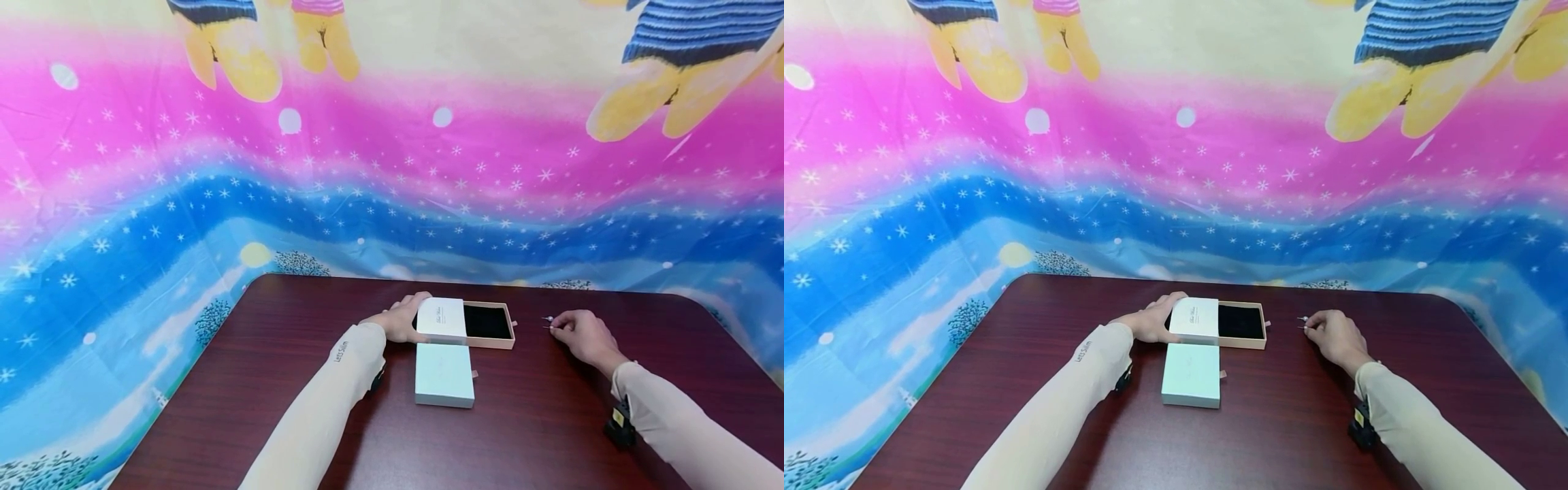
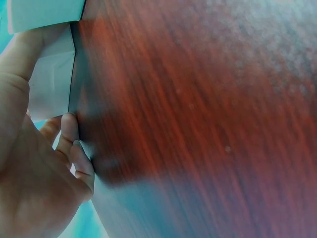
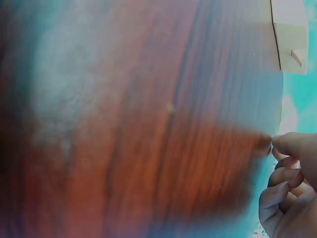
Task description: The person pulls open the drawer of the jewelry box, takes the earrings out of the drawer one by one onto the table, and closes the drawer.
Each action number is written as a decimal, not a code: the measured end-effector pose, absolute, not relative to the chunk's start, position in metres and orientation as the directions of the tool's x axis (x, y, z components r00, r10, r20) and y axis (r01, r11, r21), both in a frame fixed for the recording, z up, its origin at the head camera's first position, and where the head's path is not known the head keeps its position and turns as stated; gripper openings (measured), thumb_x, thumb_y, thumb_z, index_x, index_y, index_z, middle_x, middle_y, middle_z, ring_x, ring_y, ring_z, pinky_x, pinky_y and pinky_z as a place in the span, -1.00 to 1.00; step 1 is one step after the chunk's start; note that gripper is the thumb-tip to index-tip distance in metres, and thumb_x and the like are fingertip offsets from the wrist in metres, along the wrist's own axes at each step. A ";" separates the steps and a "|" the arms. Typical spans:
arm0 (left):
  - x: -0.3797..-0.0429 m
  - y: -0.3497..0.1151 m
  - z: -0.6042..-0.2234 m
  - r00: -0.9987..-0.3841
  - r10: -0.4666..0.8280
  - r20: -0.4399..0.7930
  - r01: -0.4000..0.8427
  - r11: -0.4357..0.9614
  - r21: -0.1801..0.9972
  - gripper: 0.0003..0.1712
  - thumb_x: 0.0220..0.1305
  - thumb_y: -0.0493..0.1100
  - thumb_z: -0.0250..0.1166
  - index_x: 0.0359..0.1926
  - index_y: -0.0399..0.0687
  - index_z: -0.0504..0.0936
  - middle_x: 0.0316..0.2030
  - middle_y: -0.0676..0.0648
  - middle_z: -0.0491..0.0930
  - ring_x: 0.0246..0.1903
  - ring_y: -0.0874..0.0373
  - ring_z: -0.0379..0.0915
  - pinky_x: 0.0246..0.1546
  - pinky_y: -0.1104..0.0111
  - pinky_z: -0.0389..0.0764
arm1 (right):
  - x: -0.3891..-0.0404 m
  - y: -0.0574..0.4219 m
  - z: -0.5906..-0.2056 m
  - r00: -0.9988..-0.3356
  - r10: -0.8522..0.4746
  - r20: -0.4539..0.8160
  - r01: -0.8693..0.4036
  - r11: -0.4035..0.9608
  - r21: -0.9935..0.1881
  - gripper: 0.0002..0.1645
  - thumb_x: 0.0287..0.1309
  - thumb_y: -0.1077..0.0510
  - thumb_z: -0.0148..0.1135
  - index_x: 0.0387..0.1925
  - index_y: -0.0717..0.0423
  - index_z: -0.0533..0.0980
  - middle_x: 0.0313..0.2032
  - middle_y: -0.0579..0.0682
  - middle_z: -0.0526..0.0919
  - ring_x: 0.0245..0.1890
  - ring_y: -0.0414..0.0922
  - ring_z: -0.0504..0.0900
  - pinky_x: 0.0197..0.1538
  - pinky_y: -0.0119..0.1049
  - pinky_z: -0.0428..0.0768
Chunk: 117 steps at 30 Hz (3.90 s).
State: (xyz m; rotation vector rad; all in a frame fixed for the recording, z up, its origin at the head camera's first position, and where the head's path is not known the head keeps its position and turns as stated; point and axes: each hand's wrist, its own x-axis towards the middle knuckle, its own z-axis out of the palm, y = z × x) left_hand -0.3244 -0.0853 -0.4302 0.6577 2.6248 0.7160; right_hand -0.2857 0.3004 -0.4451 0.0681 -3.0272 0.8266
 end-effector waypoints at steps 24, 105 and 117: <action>-0.325 -0.085 -0.433 -0.837 0.516 -0.179 0.359 0.767 0.531 0.09 0.22 0.08 0.44 0.57 0.10 -0.05 0.44 -0.14 0.20 0.31 -0.07 0.22 0.32 -0.07 0.26 | -0.284 0.301 -0.446 -0.999 -0.038 0.017 -0.041 0.859 -0.510 -0.75 0.35 0.13 0.23 -0.08 0.23 0.63 -0.45 0.00 0.60 -0.49 -0.09 0.47 -0.40 -0.23 0.36; -0.328 -0.085 -0.434 -0.835 0.515 -0.194 0.348 0.767 0.539 0.10 0.25 0.08 0.42 0.59 0.14 -0.08 0.47 -0.14 0.16 0.38 -0.11 0.17 0.38 -0.13 0.18 | -0.275 0.256 -0.433 -0.985 -0.129 0.117 -0.173 0.804 -0.569 -0.64 0.46 0.06 0.10 -0.07 0.25 0.68 -0.53 -0.04 0.55 -0.57 -0.15 0.41 -0.44 -0.26 0.37; -0.326 -0.086 -0.432 -0.837 0.513 -0.191 0.347 0.767 0.539 0.10 0.23 0.08 0.44 0.58 0.10 -0.06 0.46 -0.15 0.18 0.36 -0.11 0.19 0.37 -0.13 0.19 | -0.277 0.246 -0.435 -0.985 -0.144 0.090 -0.170 0.792 -0.587 -0.64 0.48 0.06 0.07 -0.11 0.23 0.68 -0.53 -0.03 0.60 -0.60 -0.14 0.44 -0.48 -0.27 0.38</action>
